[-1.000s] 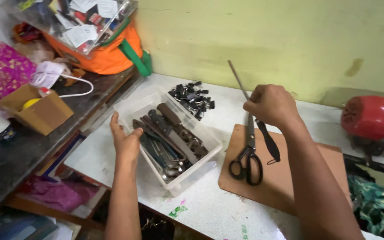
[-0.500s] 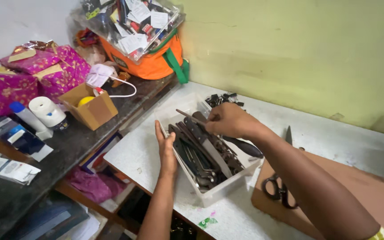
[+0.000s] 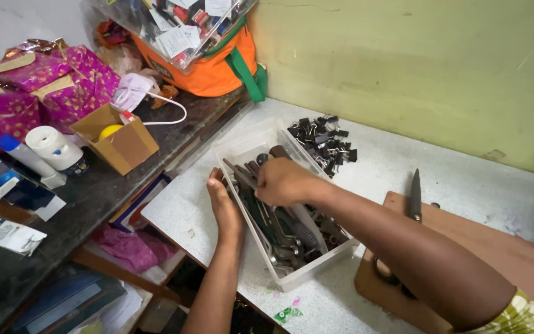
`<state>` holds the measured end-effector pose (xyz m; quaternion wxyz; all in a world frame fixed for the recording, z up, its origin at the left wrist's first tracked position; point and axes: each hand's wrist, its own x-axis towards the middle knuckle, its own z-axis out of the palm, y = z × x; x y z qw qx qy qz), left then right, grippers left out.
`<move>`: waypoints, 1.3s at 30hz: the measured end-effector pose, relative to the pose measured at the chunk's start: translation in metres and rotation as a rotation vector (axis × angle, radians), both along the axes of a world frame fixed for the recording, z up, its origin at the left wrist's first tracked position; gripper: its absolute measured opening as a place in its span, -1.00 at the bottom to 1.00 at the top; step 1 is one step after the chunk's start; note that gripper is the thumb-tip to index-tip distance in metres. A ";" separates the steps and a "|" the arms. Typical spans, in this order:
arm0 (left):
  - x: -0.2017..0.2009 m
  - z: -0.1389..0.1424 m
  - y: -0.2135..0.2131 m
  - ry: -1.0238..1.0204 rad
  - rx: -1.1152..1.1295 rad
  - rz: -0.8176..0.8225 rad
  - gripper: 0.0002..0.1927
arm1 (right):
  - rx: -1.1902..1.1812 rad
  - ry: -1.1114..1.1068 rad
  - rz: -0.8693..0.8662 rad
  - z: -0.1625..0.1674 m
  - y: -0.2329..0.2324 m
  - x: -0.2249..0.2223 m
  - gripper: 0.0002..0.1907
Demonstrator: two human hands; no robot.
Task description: The person picks black binder clips one at a time from a pile on the table and places them into a clear plastic storage box that already holds scissors and other tools, arranging the clips inside the box.
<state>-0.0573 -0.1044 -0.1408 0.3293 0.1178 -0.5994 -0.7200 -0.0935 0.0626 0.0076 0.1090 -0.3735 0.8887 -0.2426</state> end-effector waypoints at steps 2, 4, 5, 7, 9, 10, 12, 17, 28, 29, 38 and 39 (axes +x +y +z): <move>-0.003 -0.002 0.001 0.010 -0.082 0.044 -0.05 | 0.065 0.043 0.020 -0.005 -0.011 0.004 -0.74; -0.005 -0.002 0.002 0.031 -0.109 0.043 -0.05 | 0.120 -0.072 -0.003 -0.009 -0.019 0.006 -0.70; -0.005 0.000 0.003 0.043 -0.122 0.042 -0.05 | 0.148 -0.128 -0.016 -0.012 -0.021 0.006 -0.67; 0.005 0.003 0.007 -0.002 -0.130 0.013 -0.08 | 0.149 -0.218 0.073 -0.019 -0.020 0.011 -0.71; 0.010 0.012 0.011 0.032 -0.119 -0.030 -0.11 | 0.086 -0.352 0.106 -0.022 -0.019 0.011 -0.75; 0.012 0.018 0.013 0.085 -0.106 -0.058 -0.12 | 0.020 -0.445 0.095 -0.022 -0.015 0.010 -0.75; 0.018 0.029 0.020 0.158 -0.150 -0.085 -0.13 | -0.043 -0.459 0.091 -0.018 -0.003 0.009 -0.71; 0.043 0.051 0.036 0.264 -0.504 -0.027 -0.27 | -0.096 -0.084 0.055 0.015 0.046 0.015 -0.73; 0.072 0.074 0.045 0.358 -0.909 -0.063 -0.24 | -0.045 0.098 -0.625 0.042 0.187 0.066 -0.70; 0.070 0.074 0.045 0.368 -0.895 -0.058 -0.22 | 0.055 0.114 -0.660 0.033 0.193 0.064 -0.67; 0.059 0.048 0.026 0.161 -0.724 0.267 -0.63 | 0.348 0.170 -0.723 -0.070 0.214 0.024 -0.56; 0.057 0.046 0.025 0.104 -0.673 0.251 -0.60 | 0.357 0.188 -0.690 -0.074 0.217 0.024 -0.52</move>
